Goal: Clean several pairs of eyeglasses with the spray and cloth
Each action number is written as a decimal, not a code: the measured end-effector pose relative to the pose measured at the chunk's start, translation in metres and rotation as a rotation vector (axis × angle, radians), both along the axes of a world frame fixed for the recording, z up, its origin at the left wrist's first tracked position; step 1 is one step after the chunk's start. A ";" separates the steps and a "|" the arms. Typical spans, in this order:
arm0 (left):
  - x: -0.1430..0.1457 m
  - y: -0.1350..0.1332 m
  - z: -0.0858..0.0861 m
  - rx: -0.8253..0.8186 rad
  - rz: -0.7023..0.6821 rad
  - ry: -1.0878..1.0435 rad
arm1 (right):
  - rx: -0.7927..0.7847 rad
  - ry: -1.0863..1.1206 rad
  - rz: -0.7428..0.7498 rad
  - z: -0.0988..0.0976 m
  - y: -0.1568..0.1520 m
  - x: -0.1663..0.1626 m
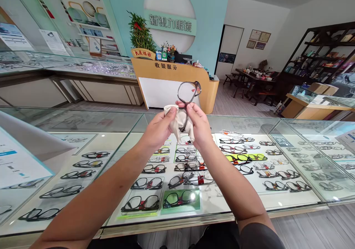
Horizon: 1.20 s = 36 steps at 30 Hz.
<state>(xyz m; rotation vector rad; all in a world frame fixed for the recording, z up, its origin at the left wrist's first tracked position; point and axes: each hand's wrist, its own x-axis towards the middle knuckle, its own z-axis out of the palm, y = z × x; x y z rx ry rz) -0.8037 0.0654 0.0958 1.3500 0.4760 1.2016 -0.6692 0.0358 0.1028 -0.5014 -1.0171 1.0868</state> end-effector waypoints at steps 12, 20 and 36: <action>-0.072 0.012 0.047 0.236 -0.018 0.584 | 0.066 -0.140 -0.026 0.022 0.003 0.059; -0.146 0.062 0.046 0.170 -0.295 1.161 | -0.015 -0.358 0.061 0.041 -0.015 0.105; -0.115 0.044 0.040 0.050 -0.002 1.593 | -0.031 -0.439 0.091 0.046 -0.022 0.094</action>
